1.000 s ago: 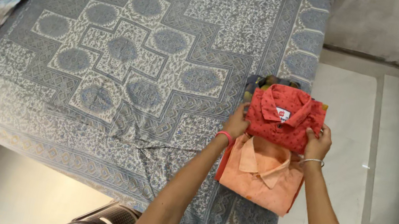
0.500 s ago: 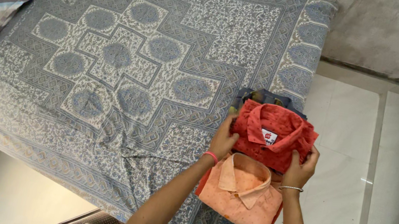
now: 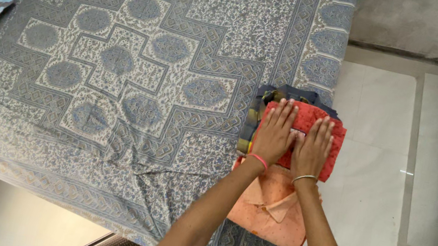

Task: The person folds a red shirt on a bed and then places it on an orange chair along with another folded peach shirt.

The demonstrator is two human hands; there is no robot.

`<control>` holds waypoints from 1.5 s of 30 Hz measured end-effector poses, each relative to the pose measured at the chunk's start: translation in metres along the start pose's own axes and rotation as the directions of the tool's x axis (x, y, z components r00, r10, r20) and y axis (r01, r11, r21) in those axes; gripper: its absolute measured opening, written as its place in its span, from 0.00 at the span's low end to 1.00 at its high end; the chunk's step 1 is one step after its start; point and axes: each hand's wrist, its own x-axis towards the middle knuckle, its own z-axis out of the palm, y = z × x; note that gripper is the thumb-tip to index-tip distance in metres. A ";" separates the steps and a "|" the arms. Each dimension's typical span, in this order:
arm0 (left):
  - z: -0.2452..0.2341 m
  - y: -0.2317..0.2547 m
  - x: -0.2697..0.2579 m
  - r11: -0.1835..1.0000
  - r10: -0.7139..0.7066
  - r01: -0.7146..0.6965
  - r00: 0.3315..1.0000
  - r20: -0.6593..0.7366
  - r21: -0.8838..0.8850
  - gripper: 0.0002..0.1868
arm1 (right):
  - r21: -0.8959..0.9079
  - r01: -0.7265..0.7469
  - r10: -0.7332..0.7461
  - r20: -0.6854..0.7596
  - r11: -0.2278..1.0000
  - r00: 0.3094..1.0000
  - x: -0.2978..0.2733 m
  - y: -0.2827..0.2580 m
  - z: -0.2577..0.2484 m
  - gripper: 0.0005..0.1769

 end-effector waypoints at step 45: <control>-0.091 -0.036 -0.148 0.996 -0.039 0.034 0.998 0.057 0.080 0.44 | 0.072 0.201 -0.206 0.072 0.977 0.976 -0.100 -0.114 0.020 0.46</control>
